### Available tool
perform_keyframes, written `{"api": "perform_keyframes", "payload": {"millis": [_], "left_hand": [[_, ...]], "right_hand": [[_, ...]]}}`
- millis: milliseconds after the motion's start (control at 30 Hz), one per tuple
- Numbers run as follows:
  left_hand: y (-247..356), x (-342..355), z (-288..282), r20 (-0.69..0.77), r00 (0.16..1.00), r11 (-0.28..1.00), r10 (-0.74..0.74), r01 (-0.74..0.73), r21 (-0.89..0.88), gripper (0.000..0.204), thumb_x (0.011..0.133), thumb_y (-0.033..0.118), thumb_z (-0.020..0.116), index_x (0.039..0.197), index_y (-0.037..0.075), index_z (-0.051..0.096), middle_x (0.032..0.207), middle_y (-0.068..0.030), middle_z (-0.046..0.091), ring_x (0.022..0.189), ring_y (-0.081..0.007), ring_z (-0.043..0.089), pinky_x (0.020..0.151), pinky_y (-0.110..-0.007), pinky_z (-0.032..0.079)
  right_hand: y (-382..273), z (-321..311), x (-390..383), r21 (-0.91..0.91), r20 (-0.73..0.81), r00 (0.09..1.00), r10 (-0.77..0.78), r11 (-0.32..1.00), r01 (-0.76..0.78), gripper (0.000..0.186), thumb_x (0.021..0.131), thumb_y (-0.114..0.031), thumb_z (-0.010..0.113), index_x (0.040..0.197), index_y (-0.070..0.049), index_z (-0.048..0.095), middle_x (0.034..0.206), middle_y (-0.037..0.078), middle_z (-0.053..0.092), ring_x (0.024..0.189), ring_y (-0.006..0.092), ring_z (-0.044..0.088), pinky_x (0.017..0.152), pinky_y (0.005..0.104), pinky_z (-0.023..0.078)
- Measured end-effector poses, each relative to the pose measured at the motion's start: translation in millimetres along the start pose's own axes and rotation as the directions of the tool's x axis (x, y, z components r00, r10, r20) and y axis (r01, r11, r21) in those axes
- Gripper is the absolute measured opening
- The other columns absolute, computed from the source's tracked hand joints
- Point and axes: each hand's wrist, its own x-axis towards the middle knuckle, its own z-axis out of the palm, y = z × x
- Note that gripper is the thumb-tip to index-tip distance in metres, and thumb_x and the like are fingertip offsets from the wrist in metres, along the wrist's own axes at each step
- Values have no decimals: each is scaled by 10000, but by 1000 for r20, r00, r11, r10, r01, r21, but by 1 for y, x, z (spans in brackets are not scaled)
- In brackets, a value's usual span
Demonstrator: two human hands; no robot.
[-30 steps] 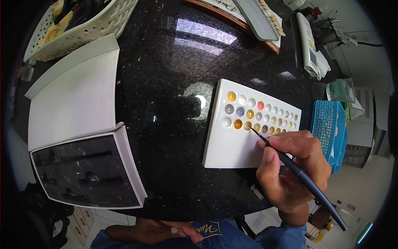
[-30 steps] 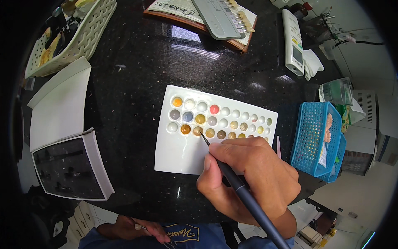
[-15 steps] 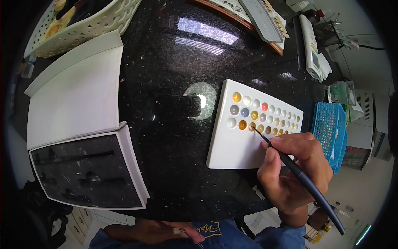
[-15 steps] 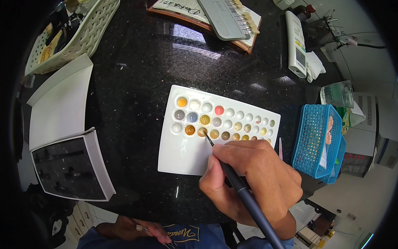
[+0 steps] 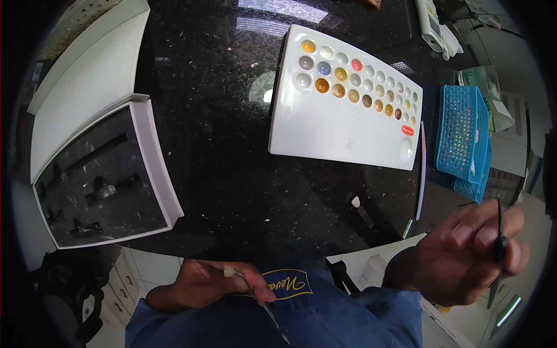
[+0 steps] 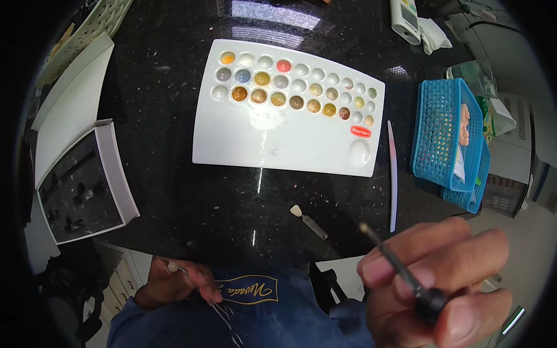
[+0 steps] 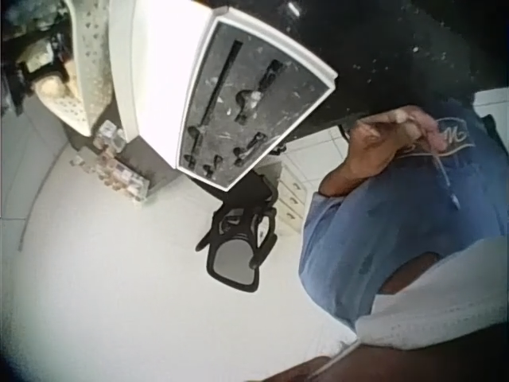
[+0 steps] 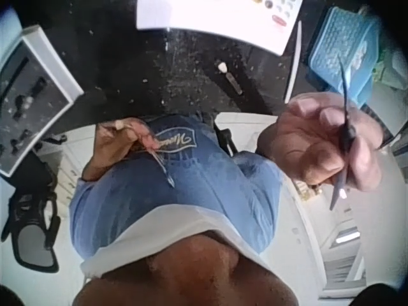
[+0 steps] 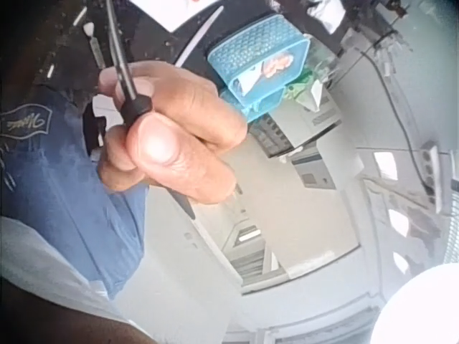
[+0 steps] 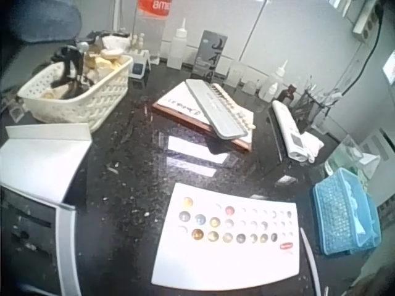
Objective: Applying stains and glazes to a dental crown using a brush and a porcelain palette.
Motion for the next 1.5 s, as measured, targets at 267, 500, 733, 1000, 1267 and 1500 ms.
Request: {"api": "perform_keyframes", "payload": {"millis": [267, 500, 733, 1000, 1267, 1500], "left_hand": [[-7, -6, 2, -133, 984, 991, 122, -112, 79, 187, 896, 36, 502, 995, -100, 583, 868, -205, 624, 833, -317, 647, 761, -428, 546], [-1, 4, 9, -119, 993, 989, 3, 14, 144, 247, 924, 152, 519, 1042, -56, 583, 918, -147, 619, 855, -207, 633, 727, -301, 529], [-4, 0, 6, -94, 995, 994, 38, -28, 105, 274, 925, 172, 521, 1064, -58, 577, 904, -150, 627, 838, -200, 637, 705, -269, 537], [-4, 0, 4, -80, 996, 998, 30, -26, 52, 278, 928, 156, 512, 1074, -74, 567, 898, -168, 628, 830, -202, 642, 704, -257, 547], [-3, 2, 5, -60, 998, 999, 24, -21, 48, 277, 932, 147, 502, 1074, -83, 565, 900, -173, 626, 836, -199, 640, 709, -257, 549], [-5, 1, 5, -81, 996, 999, 36, -33, 41, 275, 931, 144, 503, 1075, -83, 565, 902, -174, 626, 831, -198, 640, 702, -256, 550]], "right_hand": [[-7, 31, -65, 221, 144, 972, 187, 951, -216, 204, 658, -8, 732, 789, -6, 576, 717, 106, 606, 594, 211, 645, 490, 252, 545], [-7, 53, -66, 191, 256, 954, 156, 959, -208, 217, 606, 7, 738, 743, 4, 569, 685, 115, 603, 547, 188, 619, 457, 260, 533], [-3, 67, -62, 199, 308, 940, 145, 957, -213, 198, 602, 14, 733, 708, 7, 566, 675, 112, 607, 514, 183, 608, 439, 262, 510], [-3, 68, -60, 168, 332, 931, 152, 962, -217, 206, 597, 16, 740, 716, 14, 572, 673, 118, 608, 515, 181, 608, 433, 255, 508], [-5, 67, -59, 161, 343, 925, 162, 960, -228, 214, 591, 18, 744, 726, 14, 579, 664, 113, 605, 515, 183, 610, 427, 257, 508], [-3, 67, -58, 182, 393, 908, 147, 955, -234, 212, 598, 11, 747, 728, 18, 579, 656, 114, 607, 503, 184, 607, 413, 255, 501]]}}
